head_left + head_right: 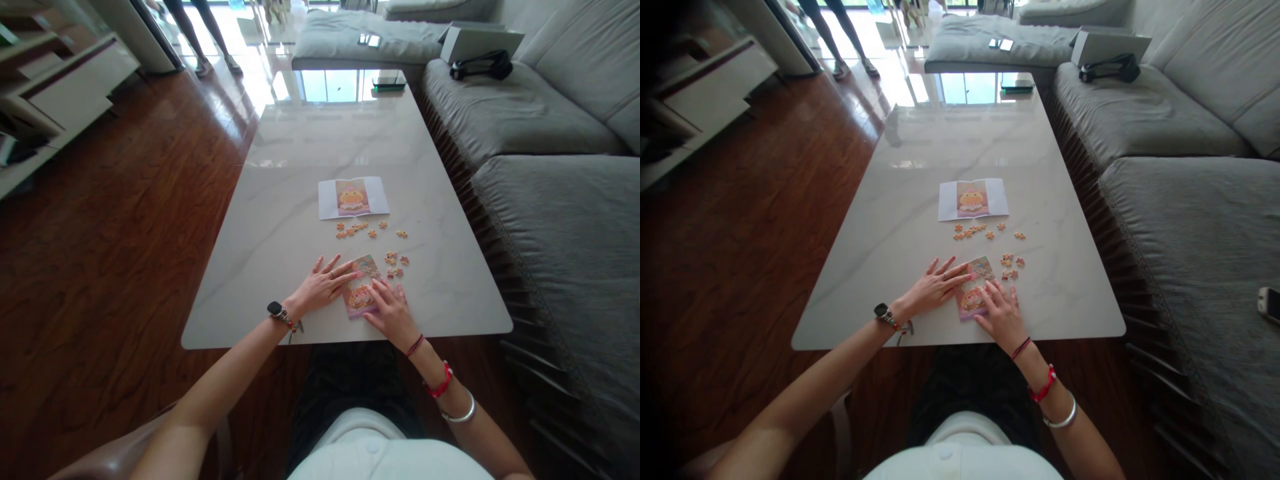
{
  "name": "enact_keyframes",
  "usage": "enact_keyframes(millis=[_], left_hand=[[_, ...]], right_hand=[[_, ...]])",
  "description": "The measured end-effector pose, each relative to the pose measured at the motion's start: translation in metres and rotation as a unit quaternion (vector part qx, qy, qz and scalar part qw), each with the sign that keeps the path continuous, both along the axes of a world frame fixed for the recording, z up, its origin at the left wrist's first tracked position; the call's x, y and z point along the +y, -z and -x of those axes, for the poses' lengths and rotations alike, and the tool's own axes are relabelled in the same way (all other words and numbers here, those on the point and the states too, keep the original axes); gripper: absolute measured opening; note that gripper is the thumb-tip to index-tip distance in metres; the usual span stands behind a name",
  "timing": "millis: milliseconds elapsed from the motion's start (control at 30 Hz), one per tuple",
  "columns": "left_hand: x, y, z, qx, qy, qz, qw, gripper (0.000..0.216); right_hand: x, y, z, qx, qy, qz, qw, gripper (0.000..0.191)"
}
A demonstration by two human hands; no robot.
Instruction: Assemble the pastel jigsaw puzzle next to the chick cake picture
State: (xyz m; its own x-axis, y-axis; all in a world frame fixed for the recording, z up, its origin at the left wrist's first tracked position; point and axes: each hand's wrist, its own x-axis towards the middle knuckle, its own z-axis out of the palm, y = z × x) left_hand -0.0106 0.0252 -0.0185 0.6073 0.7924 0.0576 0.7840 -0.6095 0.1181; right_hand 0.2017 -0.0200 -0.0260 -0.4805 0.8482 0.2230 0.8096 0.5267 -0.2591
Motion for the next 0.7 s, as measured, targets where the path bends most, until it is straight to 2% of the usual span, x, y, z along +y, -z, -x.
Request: enact_keyframes(millis=[100,200,467,633,700], left_hand=[[0.000,0.000,-0.003,-0.002,0.004,0.011,1.000,0.043],[0.002,0.002,-0.002,-0.008,0.009,0.026,1.000,0.043],[0.003,0.007,0.000,-0.001,0.003,0.025,1.000,0.043],[-0.001,0.007,-0.005,0.002,-0.020,0.018,1.000,0.045],[-0.001,0.007,-0.005,0.002,-0.025,0.020,0.999,0.046]], right_hand=[[0.000,0.000,0.007,-0.004,-0.047,0.010,0.999,0.044],[0.003,-0.001,0.028,0.015,-0.055,0.013,0.998,0.041],[0.017,-0.004,0.060,-0.007,0.023,0.023,0.999,0.016],[0.002,-0.004,0.068,-0.041,0.075,0.040,0.996,0.011],[-0.006,-0.002,0.068,-0.038,0.076,0.041,0.996,0.010]])
